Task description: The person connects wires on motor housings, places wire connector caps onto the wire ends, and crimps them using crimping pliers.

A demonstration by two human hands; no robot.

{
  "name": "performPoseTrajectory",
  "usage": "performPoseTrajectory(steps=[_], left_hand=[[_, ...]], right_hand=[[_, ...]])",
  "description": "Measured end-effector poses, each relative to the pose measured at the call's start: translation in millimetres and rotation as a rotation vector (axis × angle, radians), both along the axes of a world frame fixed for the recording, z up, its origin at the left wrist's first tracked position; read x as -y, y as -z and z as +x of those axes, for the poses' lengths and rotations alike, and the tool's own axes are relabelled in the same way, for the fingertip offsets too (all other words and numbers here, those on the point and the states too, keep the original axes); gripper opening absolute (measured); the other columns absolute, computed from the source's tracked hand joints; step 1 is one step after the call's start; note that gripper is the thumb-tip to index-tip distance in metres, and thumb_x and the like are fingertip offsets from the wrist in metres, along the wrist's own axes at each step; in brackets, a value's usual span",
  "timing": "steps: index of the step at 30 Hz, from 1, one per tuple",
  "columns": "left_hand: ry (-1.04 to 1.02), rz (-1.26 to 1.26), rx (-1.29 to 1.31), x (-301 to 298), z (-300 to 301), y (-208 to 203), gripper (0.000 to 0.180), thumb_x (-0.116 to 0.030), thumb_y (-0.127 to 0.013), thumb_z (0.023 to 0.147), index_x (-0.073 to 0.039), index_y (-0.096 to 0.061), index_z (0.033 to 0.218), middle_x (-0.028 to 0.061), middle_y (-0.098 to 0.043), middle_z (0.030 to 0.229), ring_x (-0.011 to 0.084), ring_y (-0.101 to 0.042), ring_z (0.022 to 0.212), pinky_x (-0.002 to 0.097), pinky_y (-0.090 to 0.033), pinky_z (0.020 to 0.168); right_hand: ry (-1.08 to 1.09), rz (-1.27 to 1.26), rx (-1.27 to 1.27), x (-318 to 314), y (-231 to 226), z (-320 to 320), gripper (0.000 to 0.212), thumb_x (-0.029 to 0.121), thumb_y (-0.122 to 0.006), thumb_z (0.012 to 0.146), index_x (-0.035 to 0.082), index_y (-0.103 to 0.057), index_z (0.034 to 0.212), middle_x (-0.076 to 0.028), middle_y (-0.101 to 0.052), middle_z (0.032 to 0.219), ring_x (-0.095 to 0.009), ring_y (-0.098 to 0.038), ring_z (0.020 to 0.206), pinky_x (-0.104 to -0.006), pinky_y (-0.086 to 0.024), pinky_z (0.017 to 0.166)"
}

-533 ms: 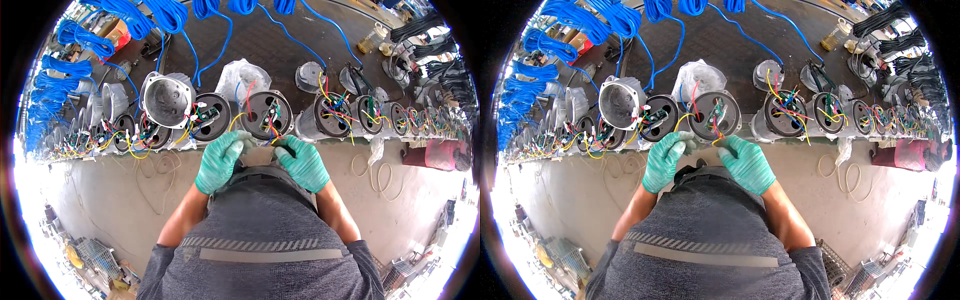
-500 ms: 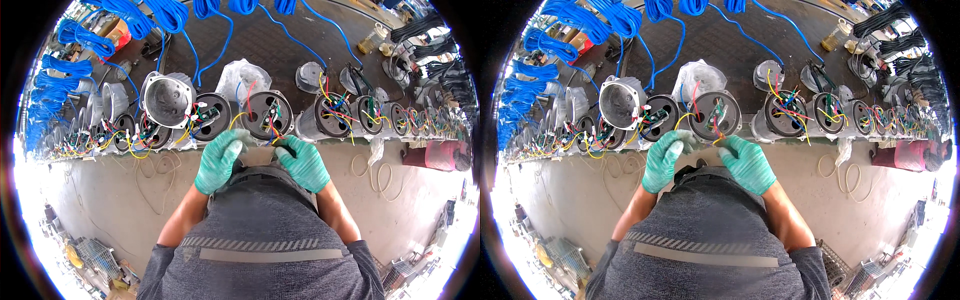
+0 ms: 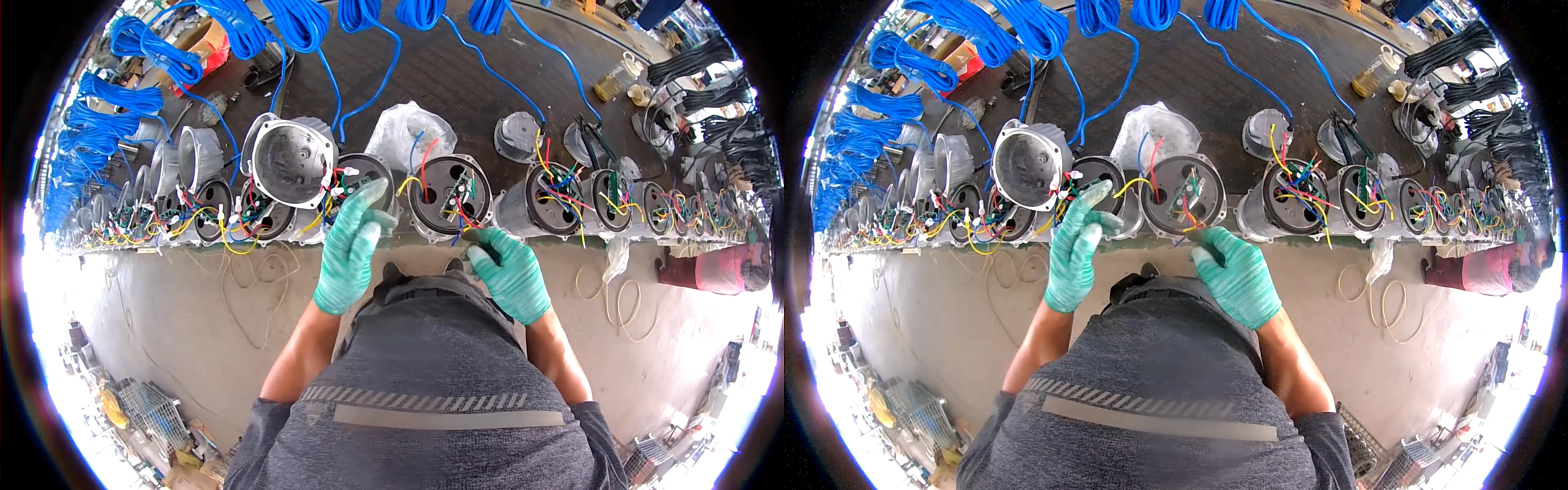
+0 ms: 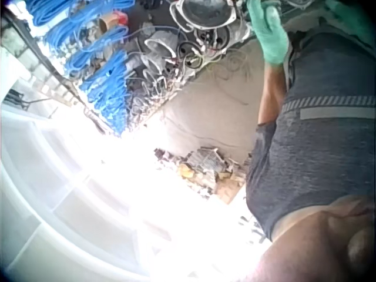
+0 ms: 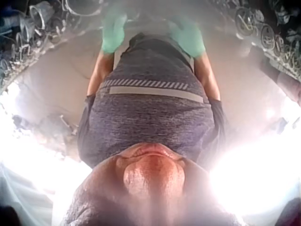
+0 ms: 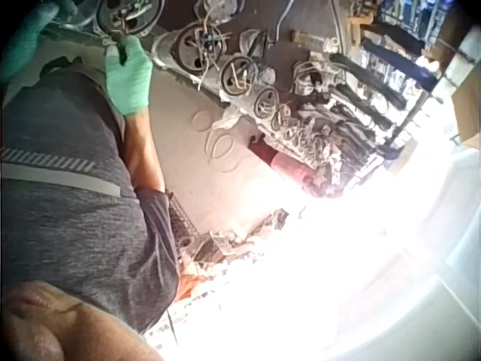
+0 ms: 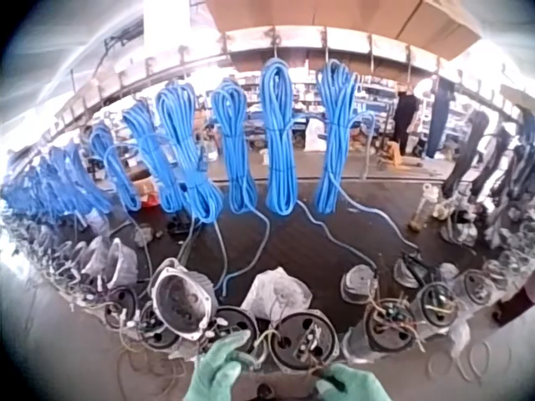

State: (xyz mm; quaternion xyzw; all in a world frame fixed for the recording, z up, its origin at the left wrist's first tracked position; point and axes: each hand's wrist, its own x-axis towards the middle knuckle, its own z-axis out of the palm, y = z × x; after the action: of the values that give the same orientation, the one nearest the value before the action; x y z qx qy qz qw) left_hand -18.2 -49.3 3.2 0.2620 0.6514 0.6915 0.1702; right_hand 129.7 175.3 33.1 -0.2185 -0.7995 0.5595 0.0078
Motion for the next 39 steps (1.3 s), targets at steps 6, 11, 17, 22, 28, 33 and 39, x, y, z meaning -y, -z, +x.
performPoseTrajectory(steps=[6, 11, 17, 22, 28, 33, 39], left_hand=[[-0.038, -0.127, -0.235, -22.0, -13.9, 1.2, 0.036, -0.002, -0.065, 0.103, -0.004, -0.065, 0.140, 0.0093, -0.065, 0.145, 0.0165, -0.068, 0.110, 0.0319, -0.055, 0.100], [0.010, -0.169, -0.400, -31.1, -18.9, -1.6, 0.030, -0.002, -0.069, 0.100, -0.003, -0.071, 0.130, 0.0111, -0.071, 0.135, 0.0234, -0.067, 0.123, 0.0331, -0.052, 0.105], [0.013, -0.223, -0.338, -32.8, -14.4, -4.6, 0.039, 0.005, -0.073, 0.091, -0.006, -0.071, 0.128, 0.0099, -0.071, 0.135, 0.0193, -0.070, 0.104, 0.0312, -0.057, 0.093], [0.046, -0.220, -0.454, -35.5, -17.9, -8.0, 0.035, 0.004, -0.076, 0.090, -0.005, -0.073, 0.123, 0.0108, -0.072, 0.134, 0.0229, -0.073, 0.108, 0.0328, -0.057, 0.095], [0.122, -0.200, -0.575, -32.0, -18.3, 2.0, 0.032, 0.001, -0.076, 0.092, -0.003, -0.073, 0.123, 0.0131, -0.072, 0.133, 0.0258, -0.073, 0.113, 0.0345, -0.057, 0.099], [0.103, -0.164, -0.495, -28.3, -15.0, 1.2, 0.030, 0.002, -0.065, 0.100, -0.003, -0.071, 0.129, 0.0160, -0.071, 0.136, 0.0274, -0.071, 0.120, 0.0366, -0.056, 0.102], [0.170, -0.218, -0.828, -21.5, -22.8, 4.8, 0.041, 0.003, -0.067, 0.094, -0.007, -0.069, 0.134, 0.0139, -0.072, 0.129, 0.0316, -0.072, 0.110, 0.0383, -0.059, 0.094]], right_hand=[[-0.002, 0.055, -0.040, 2.9, 4.2, 0.3, 0.031, 0.015, -0.069, 0.099, 0.001, -0.070, 0.128, -0.013, -0.072, 0.086, -0.013, -0.066, 0.075, -0.0313, -0.057, 0.073], [-0.011, 0.063, -0.067, 12.0, 1.7, -2.0, 0.035, 0.011, -0.071, 0.099, 0.002, -0.067, 0.132, -0.007, -0.073, 0.090, -0.011, -0.065, 0.078, -0.0302, -0.056, 0.076], [0.037, 0.143, -0.090, 10.4, 3.8, 2.2, 0.033, 0.013, -0.072, 0.098, 0.002, -0.068, 0.130, -0.014, -0.076, 0.092, -0.016, -0.071, 0.079, -0.0329, -0.058, 0.076], [0.022, 0.321, -0.178, 6.1, -3.1, 9.2, 0.031, 0.013, -0.075, 0.096, 0.005, -0.071, 0.125, -0.015, -0.076, 0.092, -0.022, -0.074, 0.078, -0.0337, -0.059, 0.072], [-0.045, 0.721, -0.347, 19.9, -18.9, -7.9, 0.033, 0.019, -0.080, 0.090, 0.012, -0.073, 0.122, -0.008, -0.072, 0.088, -0.027, -0.071, 0.073, -0.0394, -0.058, 0.064], [-0.121, 0.881, -0.289, 13.1, -15.3, -5.8, 0.024, 0.021, -0.075, 0.095, 0.010, -0.074, 0.116, -0.009, -0.071, 0.090, -0.030, -0.072, 0.076, -0.0405, -0.057, 0.064], [0.000, 0.830, -0.128, 2.8, -1.7, 21.3, 0.018, 0.027, -0.072, 0.098, 0.010, -0.073, 0.105, -0.013, -0.072, 0.093, -0.036, -0.071, 0.079, -0.0447, -0.058, 0.068]])
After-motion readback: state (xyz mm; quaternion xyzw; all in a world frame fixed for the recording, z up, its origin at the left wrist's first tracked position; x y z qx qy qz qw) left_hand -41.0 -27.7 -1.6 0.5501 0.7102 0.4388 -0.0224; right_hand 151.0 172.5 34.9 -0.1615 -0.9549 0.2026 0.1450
